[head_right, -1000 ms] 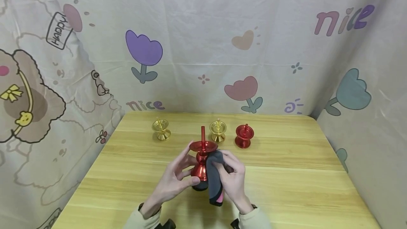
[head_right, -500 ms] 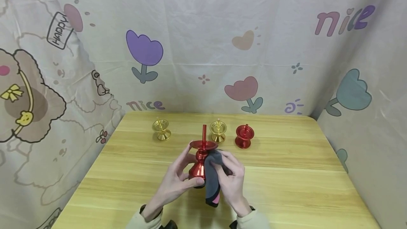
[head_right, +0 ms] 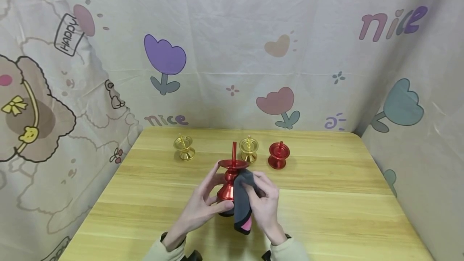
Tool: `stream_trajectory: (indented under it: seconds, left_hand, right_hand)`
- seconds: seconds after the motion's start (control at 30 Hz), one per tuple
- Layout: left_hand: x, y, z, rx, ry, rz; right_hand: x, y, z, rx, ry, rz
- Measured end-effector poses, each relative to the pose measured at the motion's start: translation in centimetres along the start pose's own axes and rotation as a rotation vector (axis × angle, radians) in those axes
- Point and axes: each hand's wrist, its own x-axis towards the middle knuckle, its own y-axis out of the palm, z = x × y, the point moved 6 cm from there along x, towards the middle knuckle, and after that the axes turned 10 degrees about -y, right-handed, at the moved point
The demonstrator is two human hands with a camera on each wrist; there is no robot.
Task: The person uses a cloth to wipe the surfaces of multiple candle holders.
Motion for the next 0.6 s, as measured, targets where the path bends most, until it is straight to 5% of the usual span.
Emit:
stream_trajectory:
  seconds: [0.2, 0.33, 0.47, 0.6]
  left_hand:
    - [-0.24, -0.32, -0.37, 0.007, 0.095, 0.030]
    - [-0.40, -0.37, -0.53, -0.021, 0.134, 0.076]
    - [-0.28, -0.40, -0.40, -0.031, 0.097, 0.038]
    - [-0.15, -0.65, -0.39, -0.010, 0.078, -0.066]
  right_hand:
    - [0.19, 0.20, 0.80, -0.023, -0.116, 0.032]
    - [0.10, -0.09, 0.35, 0.018, -0.037, 0.028]
    - [-0.04, -0.16, -0.06, 0.014, 0.005, 0.040]
    - [0.22, 0.29, 0.83, -0.055, -0.198, 0.127]
